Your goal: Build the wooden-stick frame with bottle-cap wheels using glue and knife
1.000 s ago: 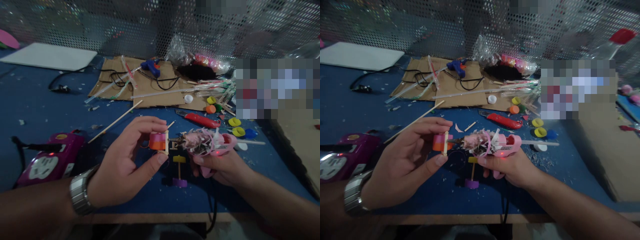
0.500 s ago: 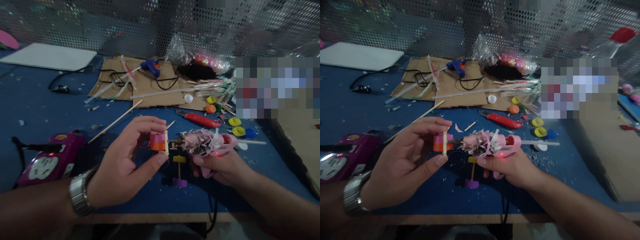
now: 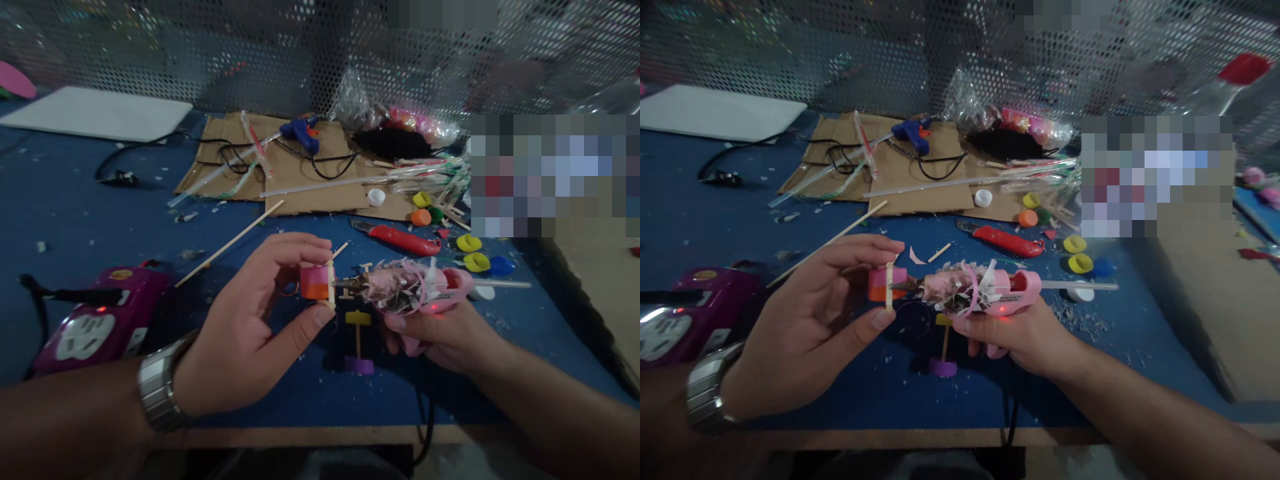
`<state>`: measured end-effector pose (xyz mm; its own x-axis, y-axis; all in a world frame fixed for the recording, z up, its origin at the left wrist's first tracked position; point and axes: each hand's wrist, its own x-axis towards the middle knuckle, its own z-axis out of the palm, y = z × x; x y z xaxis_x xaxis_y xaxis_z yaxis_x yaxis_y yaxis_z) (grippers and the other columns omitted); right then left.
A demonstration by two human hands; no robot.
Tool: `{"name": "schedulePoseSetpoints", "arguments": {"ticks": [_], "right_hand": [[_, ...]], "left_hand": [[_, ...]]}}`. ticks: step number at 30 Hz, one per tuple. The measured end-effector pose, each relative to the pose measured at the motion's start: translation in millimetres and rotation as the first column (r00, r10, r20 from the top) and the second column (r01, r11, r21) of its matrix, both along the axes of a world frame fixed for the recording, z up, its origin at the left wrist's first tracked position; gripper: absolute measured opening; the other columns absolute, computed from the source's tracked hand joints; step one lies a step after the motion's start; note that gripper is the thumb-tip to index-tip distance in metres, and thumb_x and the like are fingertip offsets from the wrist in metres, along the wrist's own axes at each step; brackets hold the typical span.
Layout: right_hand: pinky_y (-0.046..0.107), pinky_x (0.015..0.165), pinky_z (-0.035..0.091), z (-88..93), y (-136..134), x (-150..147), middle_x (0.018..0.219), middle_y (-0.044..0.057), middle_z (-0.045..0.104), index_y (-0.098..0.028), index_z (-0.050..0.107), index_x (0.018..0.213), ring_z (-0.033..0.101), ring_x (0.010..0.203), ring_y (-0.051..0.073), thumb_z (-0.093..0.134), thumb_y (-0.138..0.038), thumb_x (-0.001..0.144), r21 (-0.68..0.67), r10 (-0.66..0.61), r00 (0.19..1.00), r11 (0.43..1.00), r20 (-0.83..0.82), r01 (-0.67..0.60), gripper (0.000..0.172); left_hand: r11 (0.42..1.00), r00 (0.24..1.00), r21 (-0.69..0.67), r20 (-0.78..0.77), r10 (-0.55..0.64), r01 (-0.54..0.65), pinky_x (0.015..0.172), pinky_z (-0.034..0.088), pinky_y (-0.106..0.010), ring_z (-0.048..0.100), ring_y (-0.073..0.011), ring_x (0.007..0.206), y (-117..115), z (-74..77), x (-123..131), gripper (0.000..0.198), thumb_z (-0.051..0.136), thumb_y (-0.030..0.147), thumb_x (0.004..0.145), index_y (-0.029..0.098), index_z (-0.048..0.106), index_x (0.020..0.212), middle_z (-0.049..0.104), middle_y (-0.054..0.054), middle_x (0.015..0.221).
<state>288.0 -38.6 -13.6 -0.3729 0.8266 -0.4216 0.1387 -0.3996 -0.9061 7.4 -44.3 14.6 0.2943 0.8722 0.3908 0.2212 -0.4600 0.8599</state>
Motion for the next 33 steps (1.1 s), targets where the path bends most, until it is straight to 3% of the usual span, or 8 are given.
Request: {"name": "schedulePoseSetpoints", "arguments": {"ticks": [13,22,25,33], "right_hand": [[0.022,0.041,0.044,3.7,0.1,-1.7,0.060,0.003,0.073,-0.023,0.086,0.096,0.063,0.048,0.015,0.092,-0.074,0.073,0.014,0.010,1.000,1.000,0.026,-0.010,0.056],[0.025,0.042,0.047,-5.4,-2.6,4.7,0.052,-0.002,0.064,-0.025,0.083,0.092,0.063,0.047,0.017,0.091,-0.067,0.080,0.042,0.005,1.000,0.999,0.001,-0.005,0.044],[0.025,0.044,0.050,-5.3,-1.8,4.0,0.055,-0.001,0.067,-0.025,0.084,0.091,0.066,0.049,0.017,0.091,-0.066,0.080,0.048,0.006,1.000,0.999,-0.001,-0.006,0.043],[0.020,0.043,0.052,0.1,-0.2,1.0,0.061,0.001,0.074,-0.026,0.087,0.107,0.066,0.049,0.015,0.091,-0.063,0.082,0.084,0.020,1.000,0.996,-0.002,-0.020,0.045]], "left_hand": [[1.000,1.000,-0.017,0.020,-0.013,0.014,0.123,0.055,-0.041,0.062,-0.0236,0.142,0.4,-1.2,1.4,0.041,0.075,0.011,0.097,0.026,0.064,0.134,0.065,-0.008,0.145],[0.999,1.000,-0.037,0.023,-0.006,0.006,0.122,0.056,-0.043,0.062,-0.0250,0.142,-0.6,-0.9,0.0,0.043,0.077,0.012,0.096,0.028,0.064,0.134,0.064,-0.008,0.146],[0.999,1.000,-0.040,0.013,-0.004,0.004,0.122,0.056,-0.043,0.062,-0.0252,0.143,-1.0,-1.0,-0.5,0.044,0.078,0.012,0.096,0.028,0.065,0.134,0.064,-0.007,0.147],[0.999,1.000,-0.039,0.011,-0.002,0.002,0.122,0.056,-0.044,0.063,-0.0257,0.140,0.2,-1.5,-1.1,0.044,0.079,0.013,0.095,0.029,0.065,0.133,0.064,-0.007,0.146]]}}
